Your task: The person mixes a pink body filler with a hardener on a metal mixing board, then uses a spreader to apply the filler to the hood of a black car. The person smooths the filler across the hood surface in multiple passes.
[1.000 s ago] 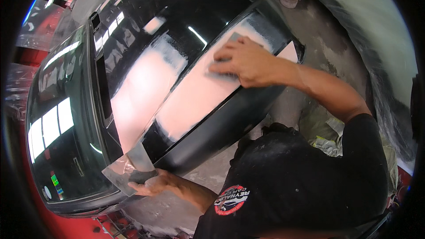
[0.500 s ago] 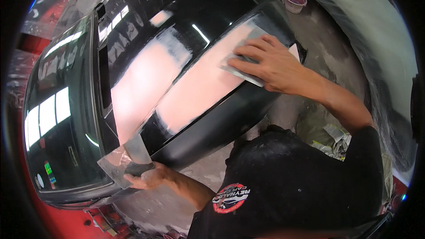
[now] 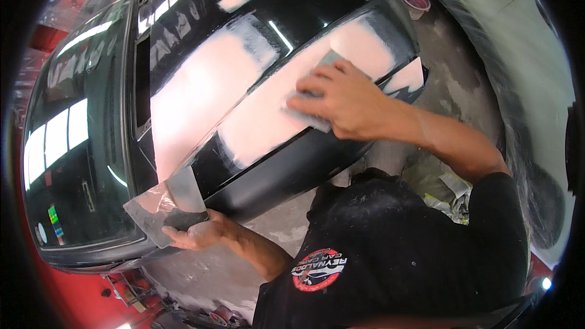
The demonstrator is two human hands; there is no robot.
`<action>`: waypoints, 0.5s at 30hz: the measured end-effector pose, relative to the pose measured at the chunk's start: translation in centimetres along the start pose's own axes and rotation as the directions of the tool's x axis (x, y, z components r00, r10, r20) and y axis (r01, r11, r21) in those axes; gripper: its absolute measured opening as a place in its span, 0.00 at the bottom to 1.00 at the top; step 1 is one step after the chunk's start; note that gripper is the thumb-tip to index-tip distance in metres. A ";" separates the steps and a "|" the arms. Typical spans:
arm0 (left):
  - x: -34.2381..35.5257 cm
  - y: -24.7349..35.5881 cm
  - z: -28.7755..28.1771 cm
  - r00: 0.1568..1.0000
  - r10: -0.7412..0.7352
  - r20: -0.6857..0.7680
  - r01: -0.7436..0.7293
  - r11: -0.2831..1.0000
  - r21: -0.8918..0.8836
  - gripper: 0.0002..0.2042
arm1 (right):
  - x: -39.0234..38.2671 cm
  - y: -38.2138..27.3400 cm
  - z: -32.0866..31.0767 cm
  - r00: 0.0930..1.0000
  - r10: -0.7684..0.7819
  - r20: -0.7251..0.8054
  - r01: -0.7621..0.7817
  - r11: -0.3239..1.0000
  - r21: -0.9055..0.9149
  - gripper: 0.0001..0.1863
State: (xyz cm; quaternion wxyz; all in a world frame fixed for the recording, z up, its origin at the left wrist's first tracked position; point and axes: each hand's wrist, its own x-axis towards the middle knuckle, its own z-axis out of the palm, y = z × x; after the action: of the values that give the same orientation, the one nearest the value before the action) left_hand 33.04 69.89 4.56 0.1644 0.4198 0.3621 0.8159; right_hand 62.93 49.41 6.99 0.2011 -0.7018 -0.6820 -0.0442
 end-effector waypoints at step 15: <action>-1.6 3.7 2.1 0.995 -0.084 -0.049 0.082 0.996 -0.039 0.31 | -7.2 3.7 -5.1 0.987 0.140 -0.073 -0.149 0.979 -0.137 0.45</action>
State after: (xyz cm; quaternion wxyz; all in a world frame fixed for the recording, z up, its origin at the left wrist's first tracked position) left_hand 35.86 67.39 7.15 0.1965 0.3804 0.3684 0.8252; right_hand 67.16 40.92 8.36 0.1747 -0.7602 -0.6178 -0.1001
